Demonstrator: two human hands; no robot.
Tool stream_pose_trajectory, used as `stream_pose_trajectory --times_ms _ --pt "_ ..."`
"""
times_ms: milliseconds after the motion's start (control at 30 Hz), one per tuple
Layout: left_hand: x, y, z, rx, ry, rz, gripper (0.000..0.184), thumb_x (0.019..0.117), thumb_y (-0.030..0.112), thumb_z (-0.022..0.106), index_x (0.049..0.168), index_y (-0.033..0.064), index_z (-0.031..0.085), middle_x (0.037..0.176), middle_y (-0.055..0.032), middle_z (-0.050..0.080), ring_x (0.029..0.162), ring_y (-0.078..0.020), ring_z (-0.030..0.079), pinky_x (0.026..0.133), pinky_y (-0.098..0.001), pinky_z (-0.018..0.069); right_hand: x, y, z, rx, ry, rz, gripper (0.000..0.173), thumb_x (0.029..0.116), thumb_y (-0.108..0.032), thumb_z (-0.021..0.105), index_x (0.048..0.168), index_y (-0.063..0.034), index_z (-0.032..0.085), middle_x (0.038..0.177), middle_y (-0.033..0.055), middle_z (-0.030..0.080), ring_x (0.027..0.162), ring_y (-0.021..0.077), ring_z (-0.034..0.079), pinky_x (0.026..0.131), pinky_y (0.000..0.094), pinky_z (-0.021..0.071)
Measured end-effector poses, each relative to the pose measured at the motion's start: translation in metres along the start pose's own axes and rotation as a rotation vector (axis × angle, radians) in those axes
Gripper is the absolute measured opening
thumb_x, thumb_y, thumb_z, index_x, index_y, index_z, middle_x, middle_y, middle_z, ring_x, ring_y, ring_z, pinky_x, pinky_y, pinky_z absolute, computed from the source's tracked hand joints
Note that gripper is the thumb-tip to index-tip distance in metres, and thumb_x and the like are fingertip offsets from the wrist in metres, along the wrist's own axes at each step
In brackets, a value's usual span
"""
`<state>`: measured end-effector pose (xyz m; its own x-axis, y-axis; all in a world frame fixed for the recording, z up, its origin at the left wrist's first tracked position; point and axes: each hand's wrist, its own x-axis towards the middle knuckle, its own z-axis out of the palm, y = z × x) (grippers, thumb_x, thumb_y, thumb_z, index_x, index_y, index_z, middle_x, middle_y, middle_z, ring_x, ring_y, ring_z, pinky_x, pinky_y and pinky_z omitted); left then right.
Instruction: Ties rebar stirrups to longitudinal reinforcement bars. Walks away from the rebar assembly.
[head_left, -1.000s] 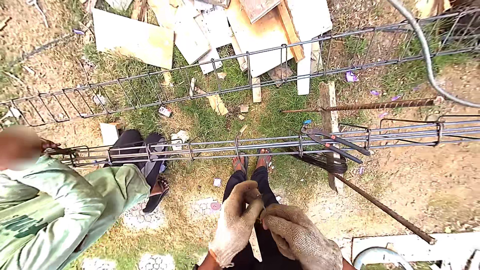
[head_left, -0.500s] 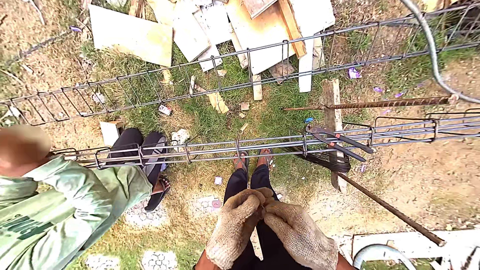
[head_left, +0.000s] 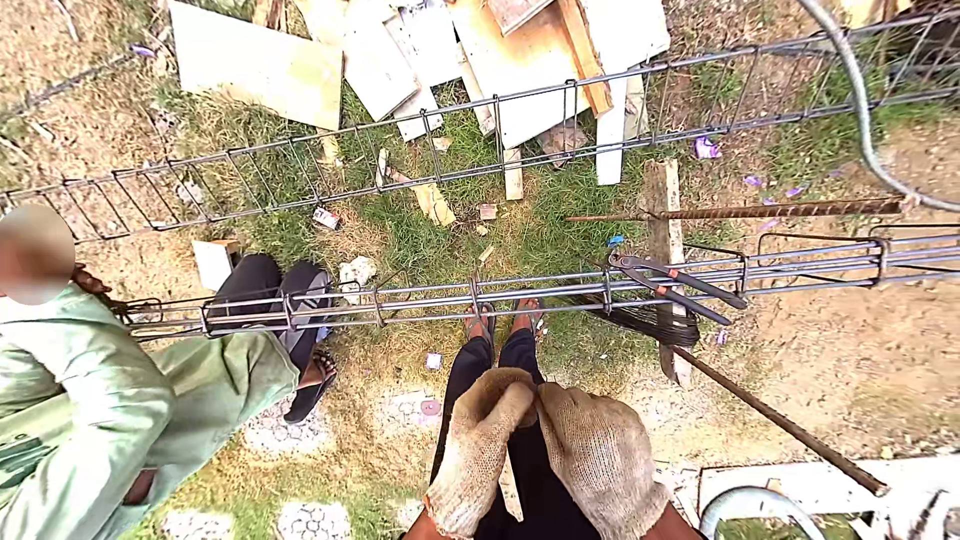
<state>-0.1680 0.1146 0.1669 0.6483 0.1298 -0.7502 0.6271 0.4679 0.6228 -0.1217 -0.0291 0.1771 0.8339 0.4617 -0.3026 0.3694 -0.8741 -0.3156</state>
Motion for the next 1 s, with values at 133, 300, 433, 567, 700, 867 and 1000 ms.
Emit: stream_pose_trajectory --times_ms 133,300,433,567,700,867,1000 --pt "0.005 -0.004 -0.006 -0.025 -0.092 0.044 0.026 0.0955 0.012 0.064 0.118 -0.0022 0.069 0.105 -0.0165 0.071 0.096 -0.0246 0.068 0.085 -0.0396 0.0589 0.002 0.012 -0.001 0.482 -0.181 0.140 0.027 0.1007 -0.034 0.053 0.090 -0.0189 0.072 0.073 -0.0029 0.068 0.067 0.0131 0.067 0.055 0.0409 0.0561" --pt "0.008 -0.002 -0.010 -0.107 -0.091 -0.031 0.033 0.0955 0.010 0.063 0.125 -0.0036 0.066 0.110 -0.0171 0.070 0.097 -0.0241 0.068 0.085 -0.0397 0.0589 0.003 0.019 -0.002 0.815 -0.307 0.192 0.024 0.1009 -0.028 0.057 0.087 -0.0168 0.073 0.075 -0.0056 0.066 0.065 0.0055 0.061 0.058 0.0303 0.0514" --pt "0.010 -0.003 -0.011 -0.024 -0.005 -0.017 0.027 0.0980 0.011 0.061 0.119 -0.0047 0.067 0.100 -0.0185 0.071 0.086 -0.0273 0.070 0.080 -0.0425 0.0616 0.002 0.016 0.001 0.619 -0.296 0.216 0.024 0.0995 -0.033 0.056 0.086 -0.0197 0.071 0.071 -0.0059 0.065 0.063 0.0084 0.063 0.055 0.0362 0.0533" --pt "0.012 -0.003 -0.011 -0.021 0.047 -0.020 0.021 0.0971 0.011 0.063 0.110 -0.0042 0.067 0.091 -0.0181 0.070 0.079 -0.0272 0.069 0.075 -0.0425 0.0614 0.003 0.016 0.006 0.578 -0.284 0.213 0.024 0.0995 -0.034 0.055 0.087 -0.0205 0.070 0.070 -0.0062 0.064 0.063 0.0092 0.063 0.054 0.0376 0.0529" --pt "0.019 -0.008 -0.013 0.102 0.195 0.061 0.018 0.0998 0.014 0.059 0.104 -0.0023 0.067 0.081 -0.0138 0.069 0.070 -0.0239 0.068 0.067 -0.0384 0.0608 0.005 0.019 0.009 0.649 -0.315 0.225 0.024 0.1004 -0.033 0.055 0.090 -0.0198 0.072 0.073 -0.0061 0.066 0.065 0.0074 0.063 0.057 0.0350 0.0530" --pt "0.048 -0.020 -0.041 0.751 0.394 0.263 0.022 0.0980 0.026 0.061 0.109 0.0118 0.073 0.090 0.0008 0.071 0.080 -0.0115 0.068 0.072 -0.0344 0.0593 0.015 0.025 0.020 0.609 -0.316 0.238 0.027 0.1022 -0.034 0.052 0.096 -0.0185 0.073 0.079 -0.0044 0.069 0.071 0.0088 0.066 0.064 0.0355 0.0564" --pt "0.097 -0.017 -0.067 1.358 0.297 0.351 0.060 0.0894 0.044 0.073 0.143 0.0198 0.058 0.136 -0.0144 0.062 0.121 -0.0404 0.058 0.093 -0.0637 0.0472 0.032 0.034 0.031 0.593 -0.327 0.305 0.028 0.1018 -0.034 0.054 0.098 -0.0160 0.075 0.079 -0.0023 0.070 0.072 0.0103 0.066 0.067 0.0367 0.0573"
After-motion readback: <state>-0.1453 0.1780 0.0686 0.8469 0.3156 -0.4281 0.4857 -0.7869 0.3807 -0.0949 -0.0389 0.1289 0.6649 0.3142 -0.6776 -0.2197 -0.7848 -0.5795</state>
